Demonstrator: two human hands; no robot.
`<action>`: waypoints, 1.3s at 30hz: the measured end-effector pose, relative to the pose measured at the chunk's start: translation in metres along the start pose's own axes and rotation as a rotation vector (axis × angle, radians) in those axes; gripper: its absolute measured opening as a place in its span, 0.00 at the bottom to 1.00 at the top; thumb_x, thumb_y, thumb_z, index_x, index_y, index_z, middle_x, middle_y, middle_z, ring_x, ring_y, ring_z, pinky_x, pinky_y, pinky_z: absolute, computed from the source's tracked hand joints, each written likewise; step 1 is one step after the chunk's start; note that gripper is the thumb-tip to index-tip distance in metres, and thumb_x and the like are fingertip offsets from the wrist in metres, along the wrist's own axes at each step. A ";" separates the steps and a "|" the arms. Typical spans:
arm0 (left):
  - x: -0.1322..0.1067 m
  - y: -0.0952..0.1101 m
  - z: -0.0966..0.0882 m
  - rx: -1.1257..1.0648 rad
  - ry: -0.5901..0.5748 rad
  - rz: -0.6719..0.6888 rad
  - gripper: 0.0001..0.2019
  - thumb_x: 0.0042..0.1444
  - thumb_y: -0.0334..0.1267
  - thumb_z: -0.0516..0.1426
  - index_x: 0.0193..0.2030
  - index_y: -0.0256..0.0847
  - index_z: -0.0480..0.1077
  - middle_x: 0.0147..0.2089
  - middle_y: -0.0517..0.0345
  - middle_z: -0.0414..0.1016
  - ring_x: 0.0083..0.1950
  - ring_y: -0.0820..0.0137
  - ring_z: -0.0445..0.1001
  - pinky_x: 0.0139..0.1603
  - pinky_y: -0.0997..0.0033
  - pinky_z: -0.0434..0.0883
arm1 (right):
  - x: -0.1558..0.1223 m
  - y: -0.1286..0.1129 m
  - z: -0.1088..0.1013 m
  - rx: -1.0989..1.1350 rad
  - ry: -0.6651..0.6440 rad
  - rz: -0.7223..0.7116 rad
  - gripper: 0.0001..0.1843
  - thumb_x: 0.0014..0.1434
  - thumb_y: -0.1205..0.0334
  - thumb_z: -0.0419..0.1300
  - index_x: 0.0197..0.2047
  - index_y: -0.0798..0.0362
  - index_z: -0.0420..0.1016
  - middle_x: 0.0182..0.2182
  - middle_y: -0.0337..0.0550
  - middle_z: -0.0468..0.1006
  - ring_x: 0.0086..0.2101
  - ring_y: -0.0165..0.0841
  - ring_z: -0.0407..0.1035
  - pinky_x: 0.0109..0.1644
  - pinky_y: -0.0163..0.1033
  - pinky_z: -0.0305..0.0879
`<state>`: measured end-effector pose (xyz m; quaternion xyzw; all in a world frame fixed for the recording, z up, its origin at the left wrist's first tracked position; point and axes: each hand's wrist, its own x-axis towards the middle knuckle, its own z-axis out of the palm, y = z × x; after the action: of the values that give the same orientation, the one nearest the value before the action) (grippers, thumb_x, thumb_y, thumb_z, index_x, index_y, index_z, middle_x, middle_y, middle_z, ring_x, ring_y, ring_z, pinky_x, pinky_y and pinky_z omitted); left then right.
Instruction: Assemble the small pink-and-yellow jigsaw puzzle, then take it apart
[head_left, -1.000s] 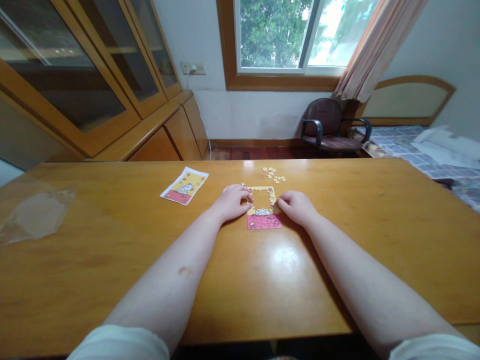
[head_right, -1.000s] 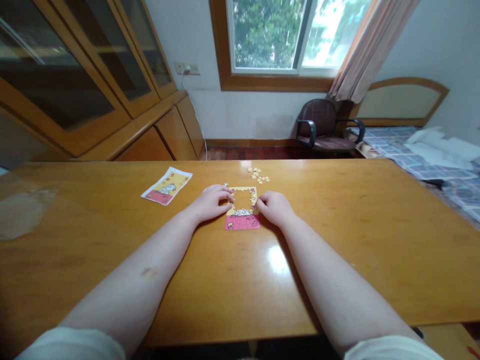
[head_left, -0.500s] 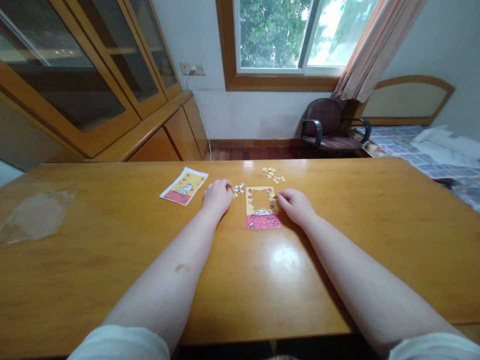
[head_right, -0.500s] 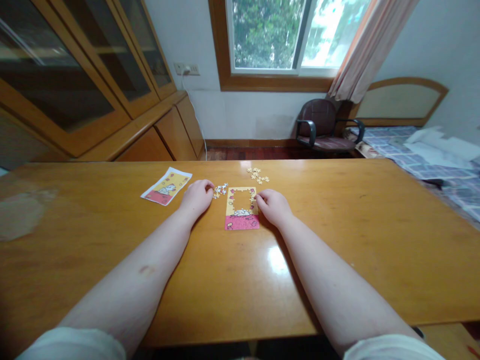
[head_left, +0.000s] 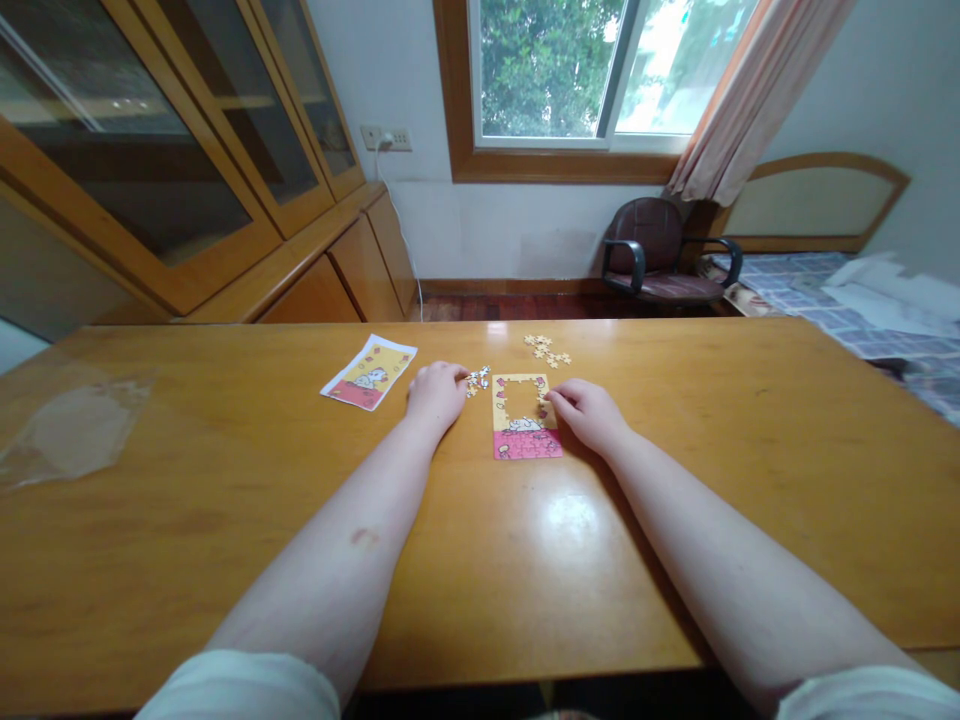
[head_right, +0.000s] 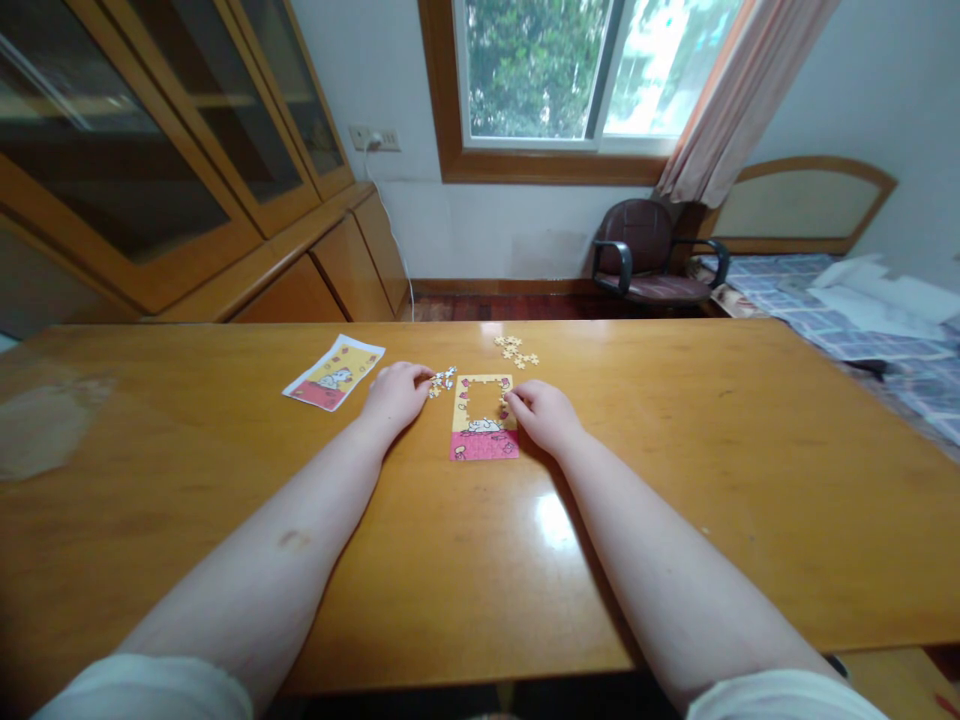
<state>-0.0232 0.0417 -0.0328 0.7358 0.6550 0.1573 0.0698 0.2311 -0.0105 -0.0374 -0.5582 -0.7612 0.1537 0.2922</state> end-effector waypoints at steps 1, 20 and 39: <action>0.000 0.000 0.000 -0.004 0.009 0.002 0.14 0.58 0.42 0.52 0.47 0.47 0.76 0.49 0.50 0.75 0.51 0.55 0.70 0.54 0.54 0.68 | 0.000 0.000 0.000 -0.003 -0.004 -0.003 0.16 0.63 0.56 0.52 0.28 0.53 0.74 0.27 0.42 0.75 0.32 0.32 0.68 0.37 0.35 0.59; 0.001 0.002 -0.002 0.007 -0.025 0.024 0.13 0.57 0.37 0.52 0.45 0.47 0.75 0.47 0.53 0.77 0.50 0.56 0.71 0.52 0.55 0.68 | 0.000 -0.001 0.001 0.004 -0.009 -0.006 0.16 0.63 0.56 0.52 0.28 0.52 0.74 0.26 0.41 0.74 0.31 0.32 0.67 0.36 0.35 0.59; 0.000 0.003 -0.003 0.037 -0.022 0.024 0.14 0.57 0.39 0.52 0.46 0.48 0.76 0.47 0.55 0.78 0.50 0.57 0.72 0.51 0.58 0.69 | 0.001 -0.001 0.002 0.027 -0.014 -0.015 0.17 0.63 0.56 0.52 0.27 0.52 0.73 0.25 0.41 0.72 0.31 0.32 0.66 0.36 0.35 0.58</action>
<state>-0.0209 0.0414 -0.0291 0.7463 0.6482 0.1381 0.0615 0.2295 -0.0098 -0.0380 -0.5472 -0.7653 0.1657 0.2957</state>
